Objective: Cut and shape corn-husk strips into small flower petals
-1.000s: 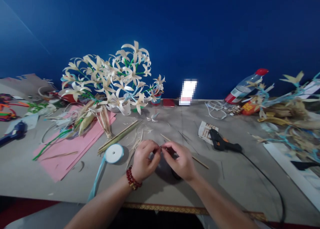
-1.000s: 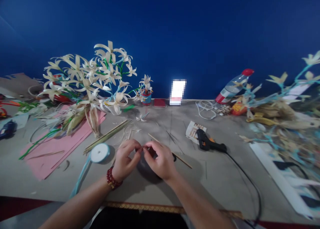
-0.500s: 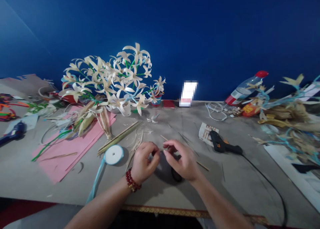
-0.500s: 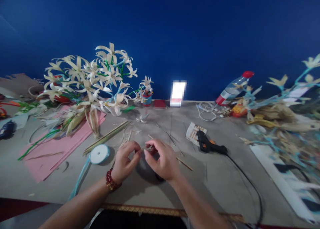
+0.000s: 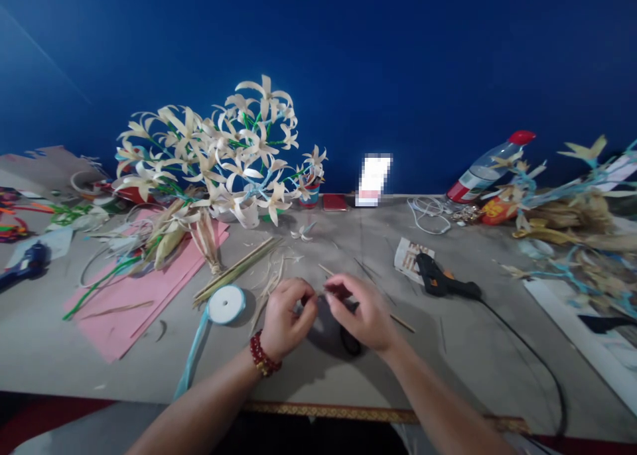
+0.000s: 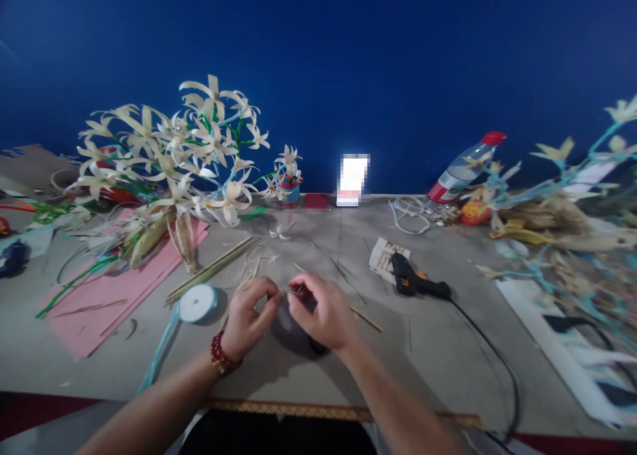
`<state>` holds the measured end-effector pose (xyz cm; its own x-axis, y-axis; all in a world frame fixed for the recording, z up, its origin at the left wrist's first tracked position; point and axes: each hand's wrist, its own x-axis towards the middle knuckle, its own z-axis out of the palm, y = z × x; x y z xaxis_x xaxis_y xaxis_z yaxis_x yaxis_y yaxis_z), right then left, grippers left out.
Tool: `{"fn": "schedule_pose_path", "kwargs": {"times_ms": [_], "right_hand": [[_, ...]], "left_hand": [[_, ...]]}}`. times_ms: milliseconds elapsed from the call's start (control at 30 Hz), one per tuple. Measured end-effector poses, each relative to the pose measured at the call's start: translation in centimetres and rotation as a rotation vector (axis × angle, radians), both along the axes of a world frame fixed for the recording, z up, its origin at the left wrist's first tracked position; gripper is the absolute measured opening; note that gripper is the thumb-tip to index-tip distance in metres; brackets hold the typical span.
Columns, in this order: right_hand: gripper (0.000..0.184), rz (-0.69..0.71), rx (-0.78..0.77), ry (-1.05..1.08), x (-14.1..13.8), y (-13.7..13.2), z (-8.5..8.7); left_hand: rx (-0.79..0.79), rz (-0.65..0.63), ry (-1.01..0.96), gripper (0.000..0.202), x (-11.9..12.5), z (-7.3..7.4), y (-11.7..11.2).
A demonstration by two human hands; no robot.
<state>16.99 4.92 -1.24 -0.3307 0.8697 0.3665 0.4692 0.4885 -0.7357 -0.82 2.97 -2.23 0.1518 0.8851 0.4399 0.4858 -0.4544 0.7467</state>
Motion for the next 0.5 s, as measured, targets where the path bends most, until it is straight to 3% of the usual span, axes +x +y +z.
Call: {"fn": "schedule_pose_path", "kwargs": {"times_ms": [167,367,500], "right_hand": [[0.007,-0.033,0.007,-0.063,-0.8,-0.2,-0.3],[0.009,-0.145,0.045,-0.047,1.0,0.9,0.0],[0.011,-0.027,-0.036,-0.006,0.3,0.3,0.3]], "left_hand": [[-0.012,-0.001,0.000,0.014,0.1,-0.1,-0.1],[-0.017,0.045,-0.017,0.016,-0.1,0.2,0.0],[-0.009,0.060,-0.006,0.016,-0.1,0.1,0.0]]}}
